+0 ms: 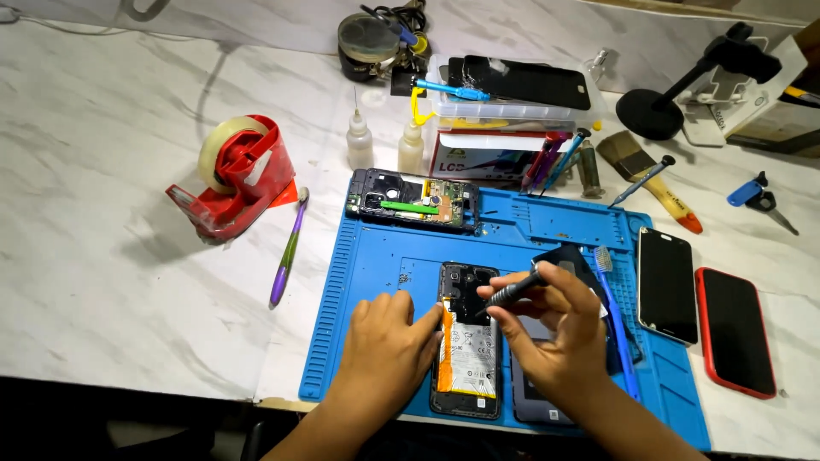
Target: Repairing a mobile phone by unscrewing internal components and disassembling the device
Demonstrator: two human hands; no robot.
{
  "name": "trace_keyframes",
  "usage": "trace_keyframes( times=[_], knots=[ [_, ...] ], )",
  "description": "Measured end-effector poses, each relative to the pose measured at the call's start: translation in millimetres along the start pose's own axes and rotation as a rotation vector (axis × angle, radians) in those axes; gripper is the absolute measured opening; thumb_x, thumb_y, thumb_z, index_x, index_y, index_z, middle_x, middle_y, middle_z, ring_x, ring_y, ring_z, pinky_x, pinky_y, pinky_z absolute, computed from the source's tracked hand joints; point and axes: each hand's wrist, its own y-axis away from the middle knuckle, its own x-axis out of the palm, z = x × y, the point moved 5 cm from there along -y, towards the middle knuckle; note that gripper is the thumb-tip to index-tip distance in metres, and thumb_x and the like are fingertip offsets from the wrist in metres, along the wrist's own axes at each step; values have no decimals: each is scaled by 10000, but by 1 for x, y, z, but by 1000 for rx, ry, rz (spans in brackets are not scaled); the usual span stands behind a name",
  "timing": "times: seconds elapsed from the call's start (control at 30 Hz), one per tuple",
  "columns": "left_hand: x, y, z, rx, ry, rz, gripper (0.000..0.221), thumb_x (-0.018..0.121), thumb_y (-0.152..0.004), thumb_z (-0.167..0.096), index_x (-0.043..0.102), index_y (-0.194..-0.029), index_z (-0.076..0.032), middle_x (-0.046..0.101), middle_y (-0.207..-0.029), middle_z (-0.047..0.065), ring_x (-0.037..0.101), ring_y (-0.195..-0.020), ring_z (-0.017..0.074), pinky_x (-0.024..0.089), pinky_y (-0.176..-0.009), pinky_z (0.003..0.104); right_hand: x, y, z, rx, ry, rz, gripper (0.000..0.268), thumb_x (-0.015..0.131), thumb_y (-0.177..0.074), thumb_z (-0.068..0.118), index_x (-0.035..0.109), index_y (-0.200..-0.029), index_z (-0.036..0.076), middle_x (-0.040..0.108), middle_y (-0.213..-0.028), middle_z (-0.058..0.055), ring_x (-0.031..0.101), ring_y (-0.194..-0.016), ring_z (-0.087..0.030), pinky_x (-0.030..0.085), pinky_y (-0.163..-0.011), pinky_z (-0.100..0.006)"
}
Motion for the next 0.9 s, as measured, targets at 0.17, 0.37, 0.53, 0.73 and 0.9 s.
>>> trace_keyframes(
  times=[0.17, 0.37, 0.53, 0.73, 0.9],
  knots=[
    [3, 1, -1, 22, -14, -24, 296, 697, -925, -339, 705, -1174, -178, 529, -846, 82, 501, -724, 309, 349, -586, 458, 32, 5, -32, -70, -16, -35, 719, 698, -949, -36, 300, -1487, 225, 672, -1215, -201, 773, -1111, -288, 695, -878, -343],
    [8, 3, -2, 20, -57, -46, 290, 652, -963, -369, 714, -1179, -186, 533, -809, 59, 511, -689, 295, 350, -586, 449, 42, 8, -50, -96, 27, -22, 690, 678, -969, -55, 275, -1480, 175, 664, -1240, -222, 767, -1128, -300, 668, -934, -347],
    [10, 3, -2, 30, -49, 0, 325, 683, -948, -374, 707, -1199, -168, 554, -825, 61, 527, -707, 301, 365, -583, 451, 46, 8, -55, -96, 53, 3, 704, 707, -947, -47, 277, -1465, 161, 672, -1232, -210, 759, -1139, -288, 670, -932, -337],
    [12, 4, -3, 26, -52, -9, 349, 698, -934, -380, 720, -1209, -167, 563, -807, 47, 532, -694, 294, 369, -590, 445, 51, 6, -58, -112, 58, 7, 692, 697, -948, -71, 281, -1455, 147, 675, -1218, -207, 761, -1127, -287, 677, -940, -358],
    [13, 5, -3, 32, -46, -4, 345, 669, -956, -378, 722, -1219, -161, 578, -817, 44, 543, -702, 289, 380, -604, 443, 50, 8, -60, -127, 86, 14, 690, 708, -946, -65, 288, -1454, 136, 671, -1216, -205, 758, -1132, -291, 671, -955, -361]
  ],
)
